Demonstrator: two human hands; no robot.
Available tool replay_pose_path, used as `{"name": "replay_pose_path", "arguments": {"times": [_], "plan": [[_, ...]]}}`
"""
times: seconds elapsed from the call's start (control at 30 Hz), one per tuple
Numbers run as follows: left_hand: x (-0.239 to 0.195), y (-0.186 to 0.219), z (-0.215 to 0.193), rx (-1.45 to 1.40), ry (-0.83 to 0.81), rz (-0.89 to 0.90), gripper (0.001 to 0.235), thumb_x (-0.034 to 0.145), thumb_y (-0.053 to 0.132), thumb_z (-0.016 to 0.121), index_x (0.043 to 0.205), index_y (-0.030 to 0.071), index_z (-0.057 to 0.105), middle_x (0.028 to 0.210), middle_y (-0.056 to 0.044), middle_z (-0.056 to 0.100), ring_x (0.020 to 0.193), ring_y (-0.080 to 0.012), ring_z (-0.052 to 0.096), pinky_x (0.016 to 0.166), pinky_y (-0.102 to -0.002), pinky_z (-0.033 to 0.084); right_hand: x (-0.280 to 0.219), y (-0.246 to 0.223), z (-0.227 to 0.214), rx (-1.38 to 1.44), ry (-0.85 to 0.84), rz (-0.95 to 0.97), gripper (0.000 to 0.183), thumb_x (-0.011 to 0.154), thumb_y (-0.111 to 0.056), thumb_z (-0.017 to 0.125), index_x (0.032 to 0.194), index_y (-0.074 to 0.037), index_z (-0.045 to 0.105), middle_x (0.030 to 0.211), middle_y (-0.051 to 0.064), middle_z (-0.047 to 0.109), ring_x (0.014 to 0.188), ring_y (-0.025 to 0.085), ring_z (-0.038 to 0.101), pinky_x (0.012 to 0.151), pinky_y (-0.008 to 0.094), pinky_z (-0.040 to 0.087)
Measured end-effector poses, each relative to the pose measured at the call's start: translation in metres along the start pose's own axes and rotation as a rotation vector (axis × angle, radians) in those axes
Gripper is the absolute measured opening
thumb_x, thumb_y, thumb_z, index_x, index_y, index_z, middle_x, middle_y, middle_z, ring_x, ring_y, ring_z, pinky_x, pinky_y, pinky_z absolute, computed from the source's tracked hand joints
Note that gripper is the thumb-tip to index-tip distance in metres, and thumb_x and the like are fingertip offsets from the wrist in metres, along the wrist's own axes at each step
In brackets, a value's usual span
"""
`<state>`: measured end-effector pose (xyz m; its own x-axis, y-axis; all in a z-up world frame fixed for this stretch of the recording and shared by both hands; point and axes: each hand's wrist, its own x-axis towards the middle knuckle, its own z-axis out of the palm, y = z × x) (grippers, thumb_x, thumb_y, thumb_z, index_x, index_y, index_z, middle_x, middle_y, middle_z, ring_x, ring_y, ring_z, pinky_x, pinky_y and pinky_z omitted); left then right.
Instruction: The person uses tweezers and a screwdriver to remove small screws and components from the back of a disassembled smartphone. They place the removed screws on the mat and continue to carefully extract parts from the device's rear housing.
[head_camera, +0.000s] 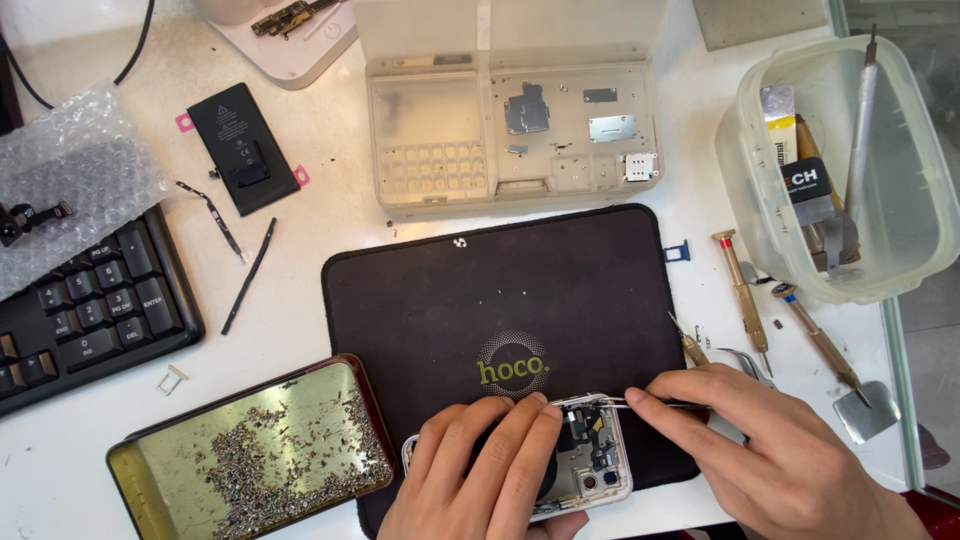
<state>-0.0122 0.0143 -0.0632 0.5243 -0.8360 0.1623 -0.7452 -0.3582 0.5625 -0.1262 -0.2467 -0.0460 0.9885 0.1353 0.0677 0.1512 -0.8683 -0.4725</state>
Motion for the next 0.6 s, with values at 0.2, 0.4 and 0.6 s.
{"name": "replay_pose_path", "arguments": {"times": [0.2, 0.4, 0.6], "plan": [[0.001, 0.001, -0.002, -0.008, 0.006, 0.006, 0.070, 0.095, 0.053, 0.070, 0.135, -0.003, 0.059, 0.124, -0.021, 0.067, 0.118, -0.0342, 0.063, 0.098, -0.057, 0.049, 0.006, -0.001, -0.004, 0.049, 0.007, -0.025, 0.046, 0.077, 0.002, 0.064, 0.121, -0.008, 0.074, 0.119, 0.011, 0.068, 0.105, 0.023, 0.072, 0.093, 0.038, 0.061], [0.002, 0.001, -0.004, -0.019, 0.004, 0.003, 0.073, 0.088, 0.051, 0.077, 0.134, -0.003, 0.059, 0.125, -0.021, 0.067, 0.118, -0.0349, 0.063, 0.098, -0.057, 0.049, 0.006, -0.001, -0.005, 0.047, -0.008, 0.006, 0.047, 0.077, 0.002, 0.067, 0.123, -0.006, 0.073, 0.116, 0.010, 0.068, 0.102, 0.024, 0.073, 0.089, 0.037, 0.062], [0.002, 0.001, -0.005, -0.021, 0.022, 0.008, 0.075, 0.086, 0.052, 0.080, 0.133, -0.003, 0.060, 0.125, -0.020, 0.067, 0.118, -0.0345, 0.063, 0.098, -0.055, 0.050, 0.017, -0.003, -0.012, 0.111, 0.015, 0.011, 0.041, 0.078, 0.000, 0.071, 0.119, -0.003, 0.074, 0.112, 0.010, 0.069, 0.096, 0.021, 0.072, 0.082, 0.034, 0.060]]}}
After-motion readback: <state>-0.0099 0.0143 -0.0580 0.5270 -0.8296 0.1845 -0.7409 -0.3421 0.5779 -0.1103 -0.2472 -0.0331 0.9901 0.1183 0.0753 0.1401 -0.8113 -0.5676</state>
